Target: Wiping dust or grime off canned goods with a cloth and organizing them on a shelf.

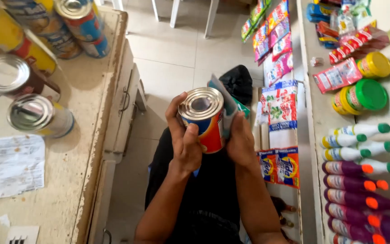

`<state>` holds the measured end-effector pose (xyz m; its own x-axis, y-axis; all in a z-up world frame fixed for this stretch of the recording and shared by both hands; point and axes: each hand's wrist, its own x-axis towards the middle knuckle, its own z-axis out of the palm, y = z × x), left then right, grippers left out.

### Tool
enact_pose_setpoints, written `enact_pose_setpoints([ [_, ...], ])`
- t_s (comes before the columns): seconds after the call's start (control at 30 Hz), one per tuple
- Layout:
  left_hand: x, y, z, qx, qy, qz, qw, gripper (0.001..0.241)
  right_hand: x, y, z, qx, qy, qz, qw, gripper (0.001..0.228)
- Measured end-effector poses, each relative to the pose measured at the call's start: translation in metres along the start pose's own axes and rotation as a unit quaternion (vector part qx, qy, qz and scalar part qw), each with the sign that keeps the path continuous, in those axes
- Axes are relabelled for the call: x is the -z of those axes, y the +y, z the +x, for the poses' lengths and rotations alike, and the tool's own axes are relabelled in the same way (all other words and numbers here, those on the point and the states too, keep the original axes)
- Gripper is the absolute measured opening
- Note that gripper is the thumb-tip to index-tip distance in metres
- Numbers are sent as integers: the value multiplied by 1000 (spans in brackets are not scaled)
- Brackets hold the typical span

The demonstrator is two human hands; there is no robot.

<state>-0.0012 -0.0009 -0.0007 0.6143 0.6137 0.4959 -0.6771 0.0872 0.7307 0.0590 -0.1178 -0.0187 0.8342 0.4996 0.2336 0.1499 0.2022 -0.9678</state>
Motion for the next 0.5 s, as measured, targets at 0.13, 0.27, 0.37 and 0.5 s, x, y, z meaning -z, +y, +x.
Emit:
enact_pose_setpoints([
  [0.13,10,-19,16,-16,50,80,995,60,-40,-32,10,15,-30,-13,999,89],
  [0.27,31,-41,38,19,41,57,997,64,-45,-26,31,123,-102,-181,970,67],
  [0.37,35,-56,45,65,43,26,997,85,-45,-15,52,155,-102,-237,953,57],
  [0.5,34,-42,52,135,42,-49,989,86,-49,-15,74,101,-94,-200,970,60],
])
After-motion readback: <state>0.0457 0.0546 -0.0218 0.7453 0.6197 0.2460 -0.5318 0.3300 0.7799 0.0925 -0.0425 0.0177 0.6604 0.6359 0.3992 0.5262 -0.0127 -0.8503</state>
